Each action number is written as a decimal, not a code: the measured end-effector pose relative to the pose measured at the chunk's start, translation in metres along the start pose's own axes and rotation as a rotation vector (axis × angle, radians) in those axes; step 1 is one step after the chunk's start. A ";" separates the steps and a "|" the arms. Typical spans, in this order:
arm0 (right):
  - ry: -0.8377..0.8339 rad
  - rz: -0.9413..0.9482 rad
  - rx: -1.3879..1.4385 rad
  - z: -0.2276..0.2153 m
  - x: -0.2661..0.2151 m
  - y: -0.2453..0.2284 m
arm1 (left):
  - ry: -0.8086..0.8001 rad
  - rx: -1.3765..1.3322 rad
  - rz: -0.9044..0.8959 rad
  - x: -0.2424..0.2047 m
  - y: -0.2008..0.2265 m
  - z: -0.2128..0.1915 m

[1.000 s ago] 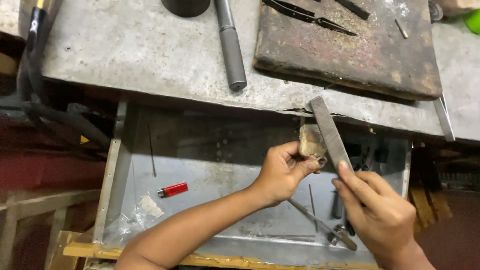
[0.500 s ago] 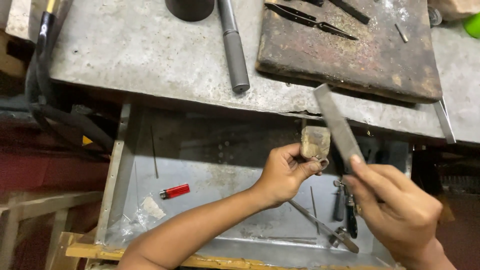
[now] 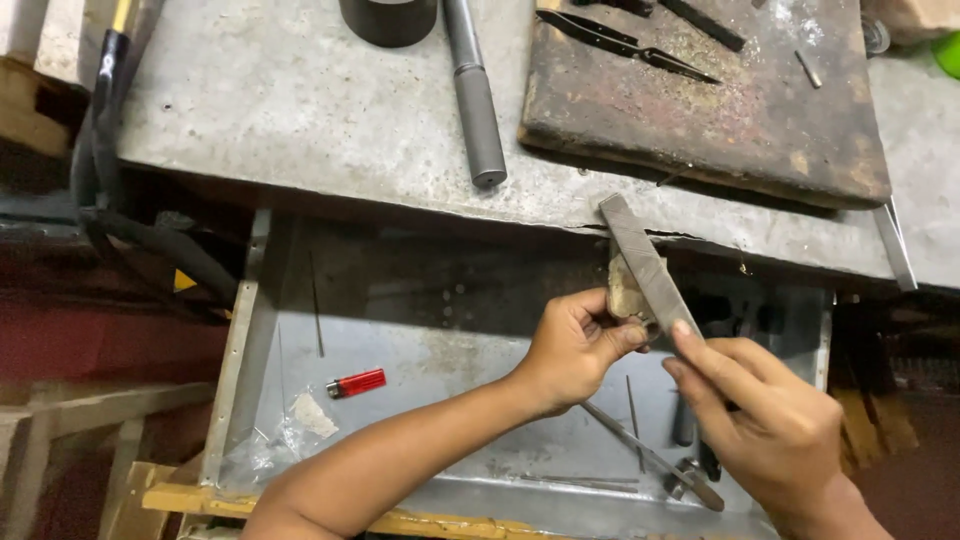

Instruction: The person holds a small metal ring in the left hand and repeatedly files its surface with a metal file held in the right hand. The ring is rotated periodically to file different sides. The work is performed over an open drawer containing various tools.

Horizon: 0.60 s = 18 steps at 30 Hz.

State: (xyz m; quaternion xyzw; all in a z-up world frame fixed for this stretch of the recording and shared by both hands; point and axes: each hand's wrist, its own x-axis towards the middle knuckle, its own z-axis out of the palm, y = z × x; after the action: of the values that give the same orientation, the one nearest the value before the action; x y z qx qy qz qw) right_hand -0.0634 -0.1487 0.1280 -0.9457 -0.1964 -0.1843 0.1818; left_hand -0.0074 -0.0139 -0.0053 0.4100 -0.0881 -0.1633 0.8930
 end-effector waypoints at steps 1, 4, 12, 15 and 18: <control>0.000 -0.002 0.003 -0.003 0.004 -0.004 | 0.003 0.002 0.001 0.001 0.000 -0.001; 0.075 -0.009 0.075 -0.003 0.002 -0.006 | 0.006 0.006 -0.013 -0.002 -0.002 -0.001; 0.114 -0.014 0.060 -0.004 0.008 -0.011 | 0.007 0.018 -0.019 0.001 -0.007 -0.002; -0.024 -0.010 0.001 0.023 -0.013 0.008 | 0.002 0.046 0.021 -0.001 0.005 0.000; 0.043 0.021 0.096 0.005 0.007 -0.010 | -0.007 0.005 -0.004 0.000 -0.001 -0.002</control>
State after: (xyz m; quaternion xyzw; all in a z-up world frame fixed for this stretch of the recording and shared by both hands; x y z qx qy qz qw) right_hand -0.0608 -0.1356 0.1294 -0.9337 -0.1912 -0.1929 0.2332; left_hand -0.0068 -0.0130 -0.0074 0.4119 -0.0909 -0.1661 0.8913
